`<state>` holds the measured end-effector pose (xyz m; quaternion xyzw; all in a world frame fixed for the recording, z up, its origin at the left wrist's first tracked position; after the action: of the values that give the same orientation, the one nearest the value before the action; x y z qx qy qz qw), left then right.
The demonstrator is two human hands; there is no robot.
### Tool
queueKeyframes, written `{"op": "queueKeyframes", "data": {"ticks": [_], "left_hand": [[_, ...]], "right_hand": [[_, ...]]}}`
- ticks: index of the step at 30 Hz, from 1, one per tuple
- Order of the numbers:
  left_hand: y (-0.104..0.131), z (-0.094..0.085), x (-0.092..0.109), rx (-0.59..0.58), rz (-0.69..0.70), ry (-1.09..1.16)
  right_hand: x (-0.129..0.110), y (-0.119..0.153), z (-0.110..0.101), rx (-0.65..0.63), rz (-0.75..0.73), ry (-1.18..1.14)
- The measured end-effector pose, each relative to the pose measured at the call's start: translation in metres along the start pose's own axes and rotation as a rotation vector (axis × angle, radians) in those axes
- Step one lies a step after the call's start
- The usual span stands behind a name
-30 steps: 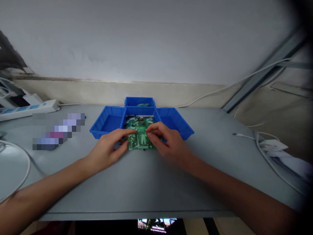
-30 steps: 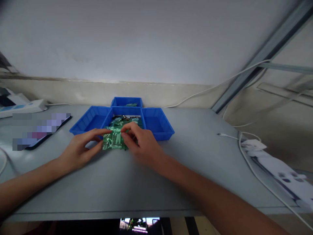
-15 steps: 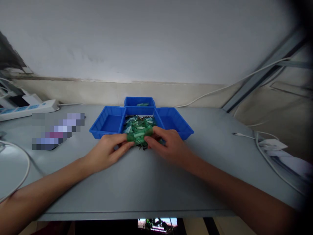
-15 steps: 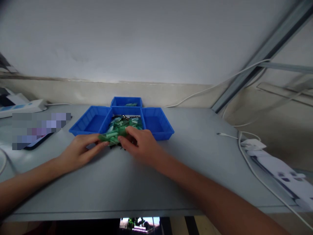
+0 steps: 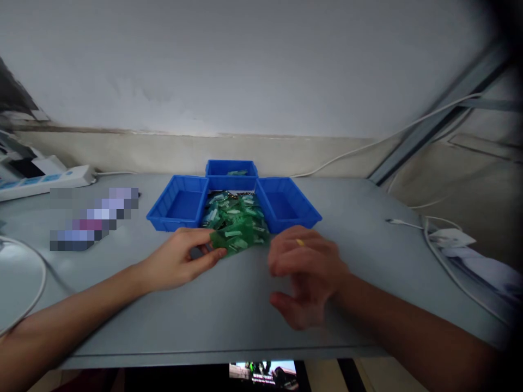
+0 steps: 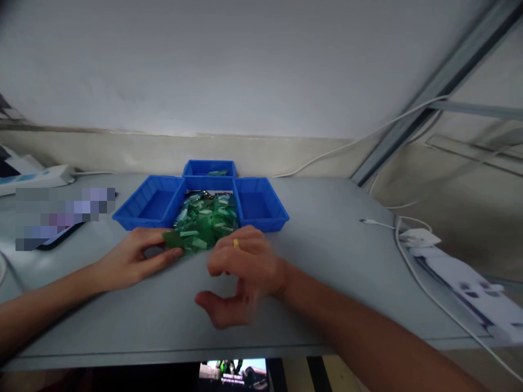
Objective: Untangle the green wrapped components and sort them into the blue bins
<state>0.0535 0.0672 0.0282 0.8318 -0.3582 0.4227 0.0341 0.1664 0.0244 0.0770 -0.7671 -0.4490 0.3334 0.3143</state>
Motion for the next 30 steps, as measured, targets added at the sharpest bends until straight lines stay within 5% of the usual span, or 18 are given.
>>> {"op": "queueKeyframes", "data": {"ticks": [2,6,13,30], "left_hand": [[0.000,0.000,-0.001,0.007,-0.001,-0.001],[0.002,-0.003,-0.002,0.039,0.025,-0.028],[0.005,0.002,0.008,-0.059,0.086,-0.037],[0.008,0.012,0.019,-0.141,0.206,-0.063]], "right_hand": [[-0.002,0.001,-0.002,0.024,-0.022,0.083],[0.027,-0.001,0.036,-0.295,0.192,0.193],[0.034,0.003,0.062,-0.510,0.407,-0.245],[0.035,0.005,0.064,-0.584,0.479,-0.173]]}}
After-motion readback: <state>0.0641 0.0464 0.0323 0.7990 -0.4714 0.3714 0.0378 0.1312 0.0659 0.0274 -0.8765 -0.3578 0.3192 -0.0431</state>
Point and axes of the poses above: each hand's wrist, its own y-axis away from the middle knuckle, its own z-axis out of the palm, x = y × z, the point moved 9 cm from there along -y, towards the middle knuckle, and after that the axes turned 10 degrees about y, right-handed, at the moved point
